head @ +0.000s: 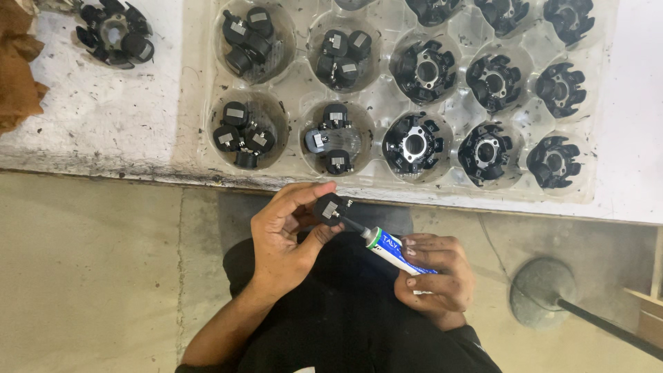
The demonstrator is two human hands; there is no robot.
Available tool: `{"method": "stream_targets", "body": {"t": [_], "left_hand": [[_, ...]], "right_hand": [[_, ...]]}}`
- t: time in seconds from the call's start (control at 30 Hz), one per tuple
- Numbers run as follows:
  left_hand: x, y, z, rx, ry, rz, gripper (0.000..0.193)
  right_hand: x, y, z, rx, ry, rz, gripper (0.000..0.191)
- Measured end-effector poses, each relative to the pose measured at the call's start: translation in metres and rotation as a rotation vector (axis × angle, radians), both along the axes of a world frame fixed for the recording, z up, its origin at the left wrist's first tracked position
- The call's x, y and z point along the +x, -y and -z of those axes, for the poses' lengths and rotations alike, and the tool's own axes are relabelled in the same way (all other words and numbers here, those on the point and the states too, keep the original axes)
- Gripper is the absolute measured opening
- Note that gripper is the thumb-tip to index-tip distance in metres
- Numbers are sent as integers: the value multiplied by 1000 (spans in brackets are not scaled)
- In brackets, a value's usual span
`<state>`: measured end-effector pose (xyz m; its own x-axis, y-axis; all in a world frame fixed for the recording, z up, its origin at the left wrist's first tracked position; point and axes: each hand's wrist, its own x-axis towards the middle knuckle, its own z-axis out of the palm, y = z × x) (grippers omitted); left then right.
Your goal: The person holds a tube of adhesive in one hand and picks up small black mechanical components one at a time, squeezing adhesive onto each part, then places the treated parts into the cavities of a clear plastic tray. The person repeats this cycle across the tray of parts.
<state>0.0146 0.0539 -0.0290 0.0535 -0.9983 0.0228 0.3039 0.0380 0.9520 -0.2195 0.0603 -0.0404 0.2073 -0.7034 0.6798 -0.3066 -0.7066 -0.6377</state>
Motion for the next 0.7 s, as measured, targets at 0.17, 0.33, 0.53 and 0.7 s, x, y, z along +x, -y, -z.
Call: {"method": "stream_targets", "body": {"t": [0.17, 0.33, 0.53, 0.7], "left_hand": [[-3, -3, 12, 34, -113, -5, 52], [-10, -10, 27, 62, -300, 94, 49], [-15, -16, 37, 112, -462, 175, 48], [-15, -18, 38, 133, -470, 223, 46]], "right_hand": [[2, 1, 4, -50, -6, 37, 31], [8, -3, 14, -45, 108, 118, 38], [7, -1, 20, -51, 207, 72, 36], [-1, 0, 12, -19, 115, -23, 37]]}}
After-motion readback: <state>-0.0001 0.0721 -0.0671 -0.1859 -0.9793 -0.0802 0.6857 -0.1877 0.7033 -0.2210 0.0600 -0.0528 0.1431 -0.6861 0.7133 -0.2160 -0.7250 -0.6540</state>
